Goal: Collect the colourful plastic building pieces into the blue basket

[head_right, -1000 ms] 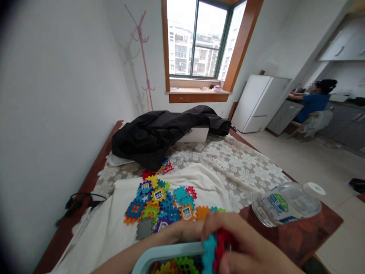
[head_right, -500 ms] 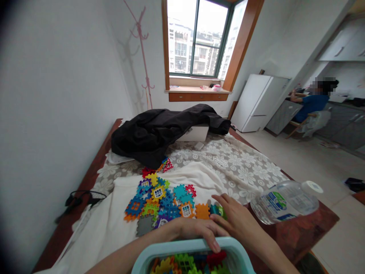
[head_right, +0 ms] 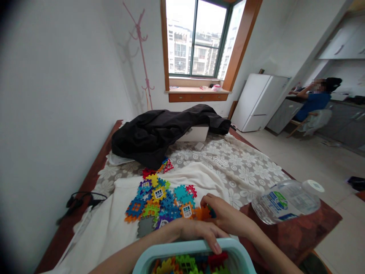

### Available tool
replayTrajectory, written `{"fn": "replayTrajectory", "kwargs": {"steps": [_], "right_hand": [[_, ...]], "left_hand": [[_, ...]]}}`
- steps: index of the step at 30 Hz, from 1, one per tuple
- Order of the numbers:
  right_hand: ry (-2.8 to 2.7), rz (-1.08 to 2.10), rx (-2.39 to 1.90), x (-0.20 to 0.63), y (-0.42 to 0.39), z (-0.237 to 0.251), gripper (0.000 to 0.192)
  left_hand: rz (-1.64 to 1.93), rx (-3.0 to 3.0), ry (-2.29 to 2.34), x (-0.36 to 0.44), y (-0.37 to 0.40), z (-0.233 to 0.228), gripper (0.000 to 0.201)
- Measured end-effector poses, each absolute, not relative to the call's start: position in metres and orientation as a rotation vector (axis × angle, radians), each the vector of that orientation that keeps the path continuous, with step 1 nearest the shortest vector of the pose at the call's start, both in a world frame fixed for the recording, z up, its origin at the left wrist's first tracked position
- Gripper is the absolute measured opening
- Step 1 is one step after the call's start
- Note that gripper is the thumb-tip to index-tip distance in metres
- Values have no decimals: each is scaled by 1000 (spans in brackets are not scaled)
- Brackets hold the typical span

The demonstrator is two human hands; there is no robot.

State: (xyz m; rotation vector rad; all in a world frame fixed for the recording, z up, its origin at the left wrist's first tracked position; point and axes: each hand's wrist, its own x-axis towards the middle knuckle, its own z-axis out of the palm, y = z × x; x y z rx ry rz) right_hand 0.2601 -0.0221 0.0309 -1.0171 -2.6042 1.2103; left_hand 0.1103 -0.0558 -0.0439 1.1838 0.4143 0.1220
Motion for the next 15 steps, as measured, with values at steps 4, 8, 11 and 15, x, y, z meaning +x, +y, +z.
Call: {"fn": "replayTrajectory", "kwargs": {"steps": [4,8,11,15], "right_hand": [[-2598,1368,-926,265,-12,37,30],[-2404,1179,-1007,279,-3,53,33],[-2251,1187,-914,284,-21,84,37],[-2477,1512,-520,271,-63,135,38]], "left_hand": [[112,1138,396,112,-54,-43,54],[82,1069,443,109,-58,-43,52],[114,1080,478,106,-61,-45,47],[288,1223,495,107,-61,-52,37]]}}
